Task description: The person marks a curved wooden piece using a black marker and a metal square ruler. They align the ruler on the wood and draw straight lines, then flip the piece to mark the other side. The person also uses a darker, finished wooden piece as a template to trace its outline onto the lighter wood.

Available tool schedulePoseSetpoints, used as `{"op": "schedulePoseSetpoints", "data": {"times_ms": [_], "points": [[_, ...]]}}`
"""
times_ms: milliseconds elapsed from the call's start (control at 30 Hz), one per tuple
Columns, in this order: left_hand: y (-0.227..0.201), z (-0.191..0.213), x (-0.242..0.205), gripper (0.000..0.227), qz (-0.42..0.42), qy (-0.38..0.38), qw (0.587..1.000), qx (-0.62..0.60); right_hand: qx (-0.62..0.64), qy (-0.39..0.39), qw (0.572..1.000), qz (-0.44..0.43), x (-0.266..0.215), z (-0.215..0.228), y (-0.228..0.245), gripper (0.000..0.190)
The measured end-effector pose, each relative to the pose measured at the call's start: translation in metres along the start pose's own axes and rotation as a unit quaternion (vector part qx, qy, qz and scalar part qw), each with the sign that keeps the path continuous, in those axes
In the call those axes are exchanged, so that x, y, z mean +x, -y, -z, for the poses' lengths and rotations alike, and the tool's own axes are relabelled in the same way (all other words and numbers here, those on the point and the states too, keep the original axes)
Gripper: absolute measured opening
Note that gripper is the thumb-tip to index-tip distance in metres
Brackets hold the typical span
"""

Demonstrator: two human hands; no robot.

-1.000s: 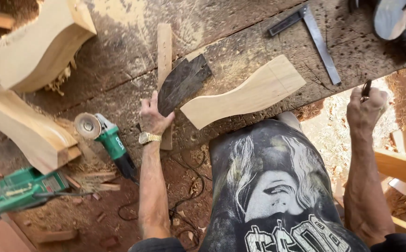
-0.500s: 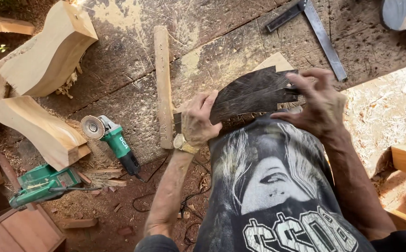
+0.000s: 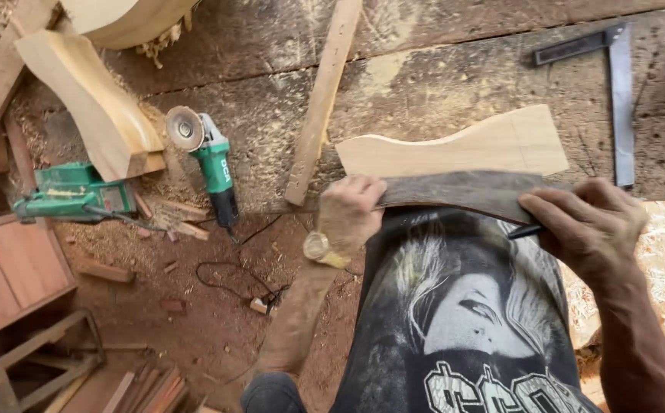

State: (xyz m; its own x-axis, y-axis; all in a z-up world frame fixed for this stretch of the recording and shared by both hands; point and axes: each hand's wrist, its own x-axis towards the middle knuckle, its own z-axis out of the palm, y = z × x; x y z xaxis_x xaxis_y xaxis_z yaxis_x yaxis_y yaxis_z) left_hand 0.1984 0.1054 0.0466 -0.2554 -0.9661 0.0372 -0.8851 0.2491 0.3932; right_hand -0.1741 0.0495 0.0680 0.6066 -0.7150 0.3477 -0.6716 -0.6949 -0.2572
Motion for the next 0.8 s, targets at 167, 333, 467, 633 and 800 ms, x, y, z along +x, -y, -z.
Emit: {"op": "schedulePoseSetpoints", "data": {"times_ms": [167, 333, 467, 633, 800], "points": [[0.044, -0.002, -0.009, 0.03, 0.107, -0.048, 0.984, -0.138, 0.047, 0.088, 0.995, -0.028, -0.004, -0.034, -0.047, 0.023], [0.044, -0.018, 0.008, 0.067, 0.192, -0.131, 0.941, -0.245, 0.363, 0.099, 0.911, -0.168, 0.046, -0.057, -0.067, 0.057], [0.031, -0.022, 0.005, 0.077, 0.256, -0.146, 0.948, -0.118, -0.032, 0.109, 0.98, -0.164, 0.027, -0.068, -0.075, 0.082], [0.017, -0.002, 0.0, 0.129, 0.146, -0.127, 0.978, -0.081, -0.018, 0.134, 0.986, -0.101, 0.056, -0.038, -0.003, 0.093], [0.019, -0.015, 0.013, 0.116, 0.279, -0.013, 0.959, -0.055, -0.006, 0.2, 0.98, -0.004, 0.092, -0.043, 0.013, 0.114]]}}
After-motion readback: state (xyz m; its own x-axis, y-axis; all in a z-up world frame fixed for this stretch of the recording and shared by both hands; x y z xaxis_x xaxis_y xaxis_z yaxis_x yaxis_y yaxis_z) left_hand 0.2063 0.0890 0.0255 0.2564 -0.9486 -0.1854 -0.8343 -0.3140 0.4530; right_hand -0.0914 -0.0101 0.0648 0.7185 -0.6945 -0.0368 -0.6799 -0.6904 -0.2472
